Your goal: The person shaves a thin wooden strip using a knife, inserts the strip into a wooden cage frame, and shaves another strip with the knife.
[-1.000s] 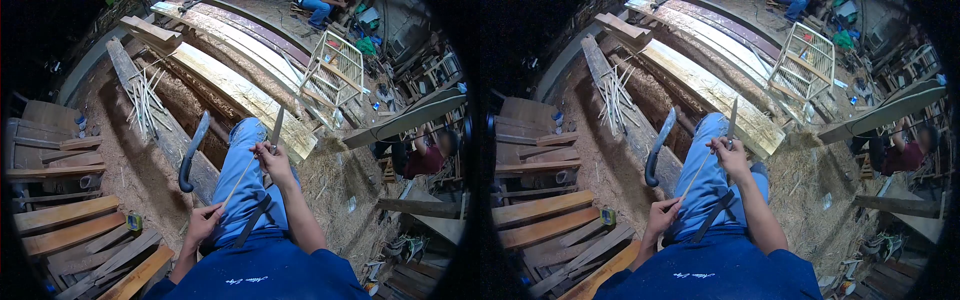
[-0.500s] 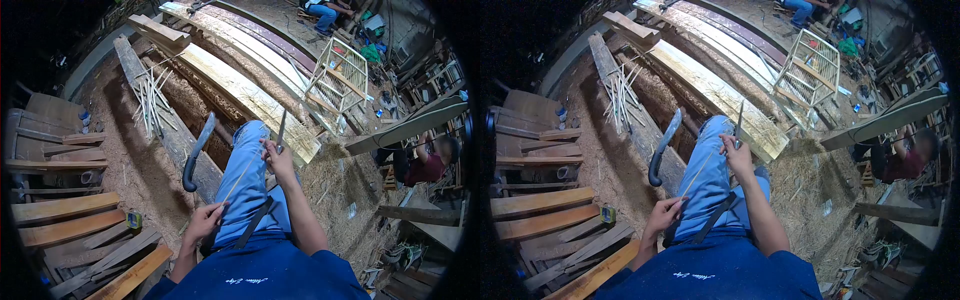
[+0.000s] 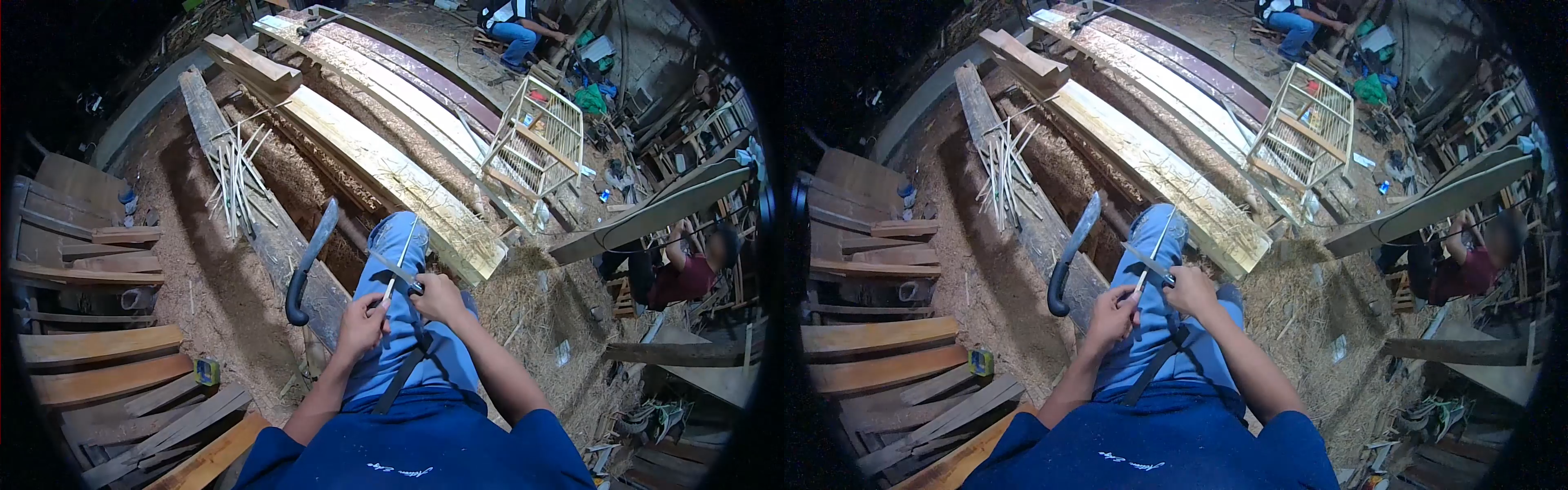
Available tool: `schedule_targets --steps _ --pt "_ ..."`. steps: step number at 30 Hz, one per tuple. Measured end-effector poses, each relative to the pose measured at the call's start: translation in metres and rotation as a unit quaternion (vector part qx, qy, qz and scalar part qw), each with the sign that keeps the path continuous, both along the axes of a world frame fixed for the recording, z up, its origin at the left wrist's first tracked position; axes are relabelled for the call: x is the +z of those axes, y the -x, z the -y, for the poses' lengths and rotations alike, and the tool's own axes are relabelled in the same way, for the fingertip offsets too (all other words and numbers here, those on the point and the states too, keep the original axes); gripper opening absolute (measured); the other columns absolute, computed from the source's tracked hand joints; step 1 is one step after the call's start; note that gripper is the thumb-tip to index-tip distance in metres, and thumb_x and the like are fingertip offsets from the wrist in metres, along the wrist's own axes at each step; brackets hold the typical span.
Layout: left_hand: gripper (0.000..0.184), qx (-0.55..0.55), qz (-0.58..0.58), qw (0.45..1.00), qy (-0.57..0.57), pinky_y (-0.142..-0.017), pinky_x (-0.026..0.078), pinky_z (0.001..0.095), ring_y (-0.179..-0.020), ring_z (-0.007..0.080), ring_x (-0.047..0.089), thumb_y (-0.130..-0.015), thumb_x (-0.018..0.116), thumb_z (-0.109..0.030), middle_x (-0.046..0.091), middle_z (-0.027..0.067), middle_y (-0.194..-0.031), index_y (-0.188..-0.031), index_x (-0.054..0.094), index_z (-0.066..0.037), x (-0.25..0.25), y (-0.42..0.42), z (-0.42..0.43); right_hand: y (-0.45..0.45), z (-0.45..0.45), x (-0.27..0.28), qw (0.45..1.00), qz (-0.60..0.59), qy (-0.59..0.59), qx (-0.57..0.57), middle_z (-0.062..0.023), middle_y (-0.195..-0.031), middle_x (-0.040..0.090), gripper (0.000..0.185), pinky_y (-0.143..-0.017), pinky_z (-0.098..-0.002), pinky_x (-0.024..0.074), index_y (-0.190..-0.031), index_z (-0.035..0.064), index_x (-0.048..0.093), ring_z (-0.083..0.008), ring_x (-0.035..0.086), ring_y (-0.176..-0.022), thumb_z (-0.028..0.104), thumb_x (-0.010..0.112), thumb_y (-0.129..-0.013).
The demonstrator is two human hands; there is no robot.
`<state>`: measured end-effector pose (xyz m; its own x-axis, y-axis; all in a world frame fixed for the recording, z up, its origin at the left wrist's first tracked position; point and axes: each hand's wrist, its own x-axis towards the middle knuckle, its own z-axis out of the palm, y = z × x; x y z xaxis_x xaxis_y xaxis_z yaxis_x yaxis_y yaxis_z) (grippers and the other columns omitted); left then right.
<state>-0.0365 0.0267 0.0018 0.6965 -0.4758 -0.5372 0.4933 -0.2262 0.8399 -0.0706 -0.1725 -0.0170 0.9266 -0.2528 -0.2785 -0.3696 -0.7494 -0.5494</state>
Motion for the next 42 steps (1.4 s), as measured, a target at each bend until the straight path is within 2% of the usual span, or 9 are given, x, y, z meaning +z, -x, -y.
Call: schedule_targets --steps 5,8,12,14,16,21,28,30,42 --pt "0.027 0.005 0.01 1.0 -0.014 -0.034 0.032 0.0233 -0.038 0.0061 0.045 -0.1 0.055 -0.022 0.06 0.0023 -0.06 -0.114 0.065 -0.001 -0.003 -0.003 0.005 -0.016 -0.001 -0.019 0.991 -0.107 0.025 -0.073 -0.0262 -0.086 0.068 0.026 -0.082 -0.0524 0.053 -0.092 0.0011 0.071 -0.0429 0.067 -0.089 0.014 0.061 -0.073" --pt "0.027 0.009 0.01 1.0 -0.004 -0.034 0.032 0.0231 -0.038 0.0058 0.044 -0.101 0.053 -0.022 0.06 0.0025 -0.06 -0.113 0.065 -0.001 -0.003 -0.006 0.01 -0.02 -0.006 -0.006 0.993 -0.109 0.048 -0.013 -0.0275 -0.089 0.068 0.026 -0.082 -0.052 0.0533 -0.092 0.0006 0.071 -0.0441 0.067 -0.091 0.012 0.06 -0.072" --pt "0.027 0.029 -0.01 1.0 0.001 -0.034 0.03 0.0238 -0.037 0.0068 0.041 -0.102 0.05 -0.023 0.054 0.001 -0.057 -0.103 0.065 0.0 -0.003 -0.013 0.022 -0.024 -0.017 0.016 0.994 -0.099 0.035 0.009 -0.029 -0.093 0.068 0.025 -0.082 -0.053 0.0532 -0.092 0.0014 0.072 -0.0461 0.066 -0.091 0.013 0.06 -0.073" --pt "0.028 0.02 -0.013 1.0 -0.004 -0.034 0.03 0.0242 -0.037 0.0072 0.041 -0.102 0.049 -0.023 0.054 0.0008 -0.057 -0.099 0.065 0.0 -0.007 -0.021 0.022 -0.024 -0.019 0.021 0.995 -0.09 0.029 0.025 -0.0318 -0.088 0.066 0.022 -0.08 -0.0537 0.0538 -0.084 -0.0045 0.07 -0.0461 0.067 -0.089 0.011 0.06 -0.073" --pt "0.03 0.022 -0.035 0.999 -0.031 -0.034 0.029 0.025 -0.037 0.0081 0.039 -0.103 0.047 -0.025 0.053 0.0008 -0.057 -0.093 0.063 -0.001 -0.012 -0.023 0.026 -0.026 -0.02 0.014 0.995 -0.084 0.046 0.027 -0.0309 -0.088 0.067 0.021 -0.08 -0.0531 0.054 -0.085 -0.0041 0.07 -0.046 0.067 -0.088 0.011 0.061 -0.073" --pt "0.03 0.019 -0.06 0.998 -0.028 -0.034 0.028 0.0249 -0.037 0.0079 0.038 -0.103 0.047 -0.025 0.052 0.0 -0.056 -0.091 0.062 -0.002 -0.021 -0.022 0.023 -0.026 -0.022 0.001 0.992 -0.102 0.06 0.034 -0.0289 -0.089 0.068 0.021 -0.079 -0.0511 0.0551 -0.086 -0.003 0.07 -0.0429 0.068 -0.086 0.012 0.064 -0.072" --pt "0.03 0.038 -0.085 0.994 0.06 -0.034 0.027 0.0234 -0.038 0.0059 0.036 -0.103 0.049 -0.027 0.05 -0.0012 -0.056 -0.091 0.061 -0.003 -0.032 -0.026 0.013 -0.031 -0.031 -0.019 0.991 -0.087 0.104 0.018 -0.0262 -0.084 0.068 0.017 -0.076 -0.0496 0.0555 -0.081 0.0007 0.069 -0.0407 0.069 -0.083 0.014 0.068 -0.071" --pt "0.03 0.048 -0.09 0.992 0.07 -0.034 0.027 0.0233 -0.038 0.0055 0.036 -0.103 0.048 -0.027 0.05 -0.0013 -0.056 -0.091 0.061 -0.003 -0.031 -0.026 0.01 -0.031 -0.036 -0.023 0.992 -0.053 0.113 -0.002 -0.0256 -0.083 0.068 0.016 -0.075 -0.0497 0.0554 -0.081 0.001 0.069 -0.0407 0.069 -0.081 0.014 0.068 -0.071" --pt "0.029 0.092 -0.078 0.989 0.087 -0.035 0.026 0.0225 -0.039 0.0049 0.036 -0.104 0.047 -0.022 0.048 -0.001 -0.056 -0.09 0.061 -0.001 -0.028 0.001 -0.019 -0.034 -0.05 -0.026 0.993 -0.067 0.081 -0.061 -0.0292 -0.088 0.067 0.019 -0.079 -0.0531 0.0536 -0.086 0.0012 0.072 -0.0461 0.067 -0.086 0.01 0.062 -0.072"
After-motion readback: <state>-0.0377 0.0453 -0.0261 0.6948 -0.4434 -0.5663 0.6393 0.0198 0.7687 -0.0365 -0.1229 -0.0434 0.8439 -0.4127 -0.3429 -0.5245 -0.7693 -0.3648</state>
